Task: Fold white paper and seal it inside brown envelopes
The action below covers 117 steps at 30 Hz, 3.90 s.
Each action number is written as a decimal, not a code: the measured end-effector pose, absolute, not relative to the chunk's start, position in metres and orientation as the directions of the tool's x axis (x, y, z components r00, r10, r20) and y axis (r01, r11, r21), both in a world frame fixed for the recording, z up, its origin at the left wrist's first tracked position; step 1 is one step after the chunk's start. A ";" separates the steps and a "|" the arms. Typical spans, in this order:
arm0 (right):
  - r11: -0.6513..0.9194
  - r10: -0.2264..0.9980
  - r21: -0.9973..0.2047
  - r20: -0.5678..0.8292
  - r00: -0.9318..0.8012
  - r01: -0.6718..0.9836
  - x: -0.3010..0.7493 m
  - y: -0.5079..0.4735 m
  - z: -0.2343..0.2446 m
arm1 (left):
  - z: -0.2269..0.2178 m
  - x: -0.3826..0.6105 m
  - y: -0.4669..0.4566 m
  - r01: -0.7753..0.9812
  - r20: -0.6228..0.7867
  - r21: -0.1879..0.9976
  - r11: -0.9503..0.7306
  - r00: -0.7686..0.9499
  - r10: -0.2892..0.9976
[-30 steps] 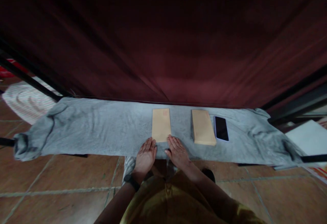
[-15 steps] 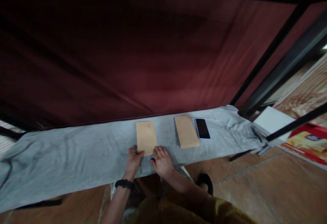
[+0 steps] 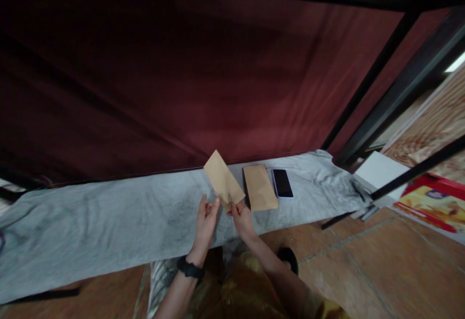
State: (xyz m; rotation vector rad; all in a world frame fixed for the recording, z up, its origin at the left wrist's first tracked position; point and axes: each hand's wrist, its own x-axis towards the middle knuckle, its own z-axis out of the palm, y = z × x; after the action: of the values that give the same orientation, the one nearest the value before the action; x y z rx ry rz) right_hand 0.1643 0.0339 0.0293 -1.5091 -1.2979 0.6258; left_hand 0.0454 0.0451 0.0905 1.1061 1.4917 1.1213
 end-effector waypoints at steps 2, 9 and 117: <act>-0.010 0.943 -0.996 -0.039 0.331 -0.087 0.164 0.031 0.025 | 0.076 0.042 0.036 0.052 -0.251 0.964 0.261 -0.155 0.956; -0.211 0.927 -0.784 -0.349 0.133 -0.584 0.133 0.010 0.017 | 0.040 0.022 0.027 -0.090 -0.372 0.926 0.368 -0.030 0.928; -0.134 0.936 -0.864 0.051 0.348 0.486 0.245 0.066 0.034 | 0.027 0.049 0.047 0.252 -0.108 0.962 0.105 -0.001 0.994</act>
State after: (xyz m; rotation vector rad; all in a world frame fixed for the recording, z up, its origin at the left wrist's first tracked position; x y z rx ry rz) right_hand 0.2455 0.0657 0.0339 -1.7633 -1.2642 0.6673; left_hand 0.0486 0.0469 0.0267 1.3162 1.4321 0.9879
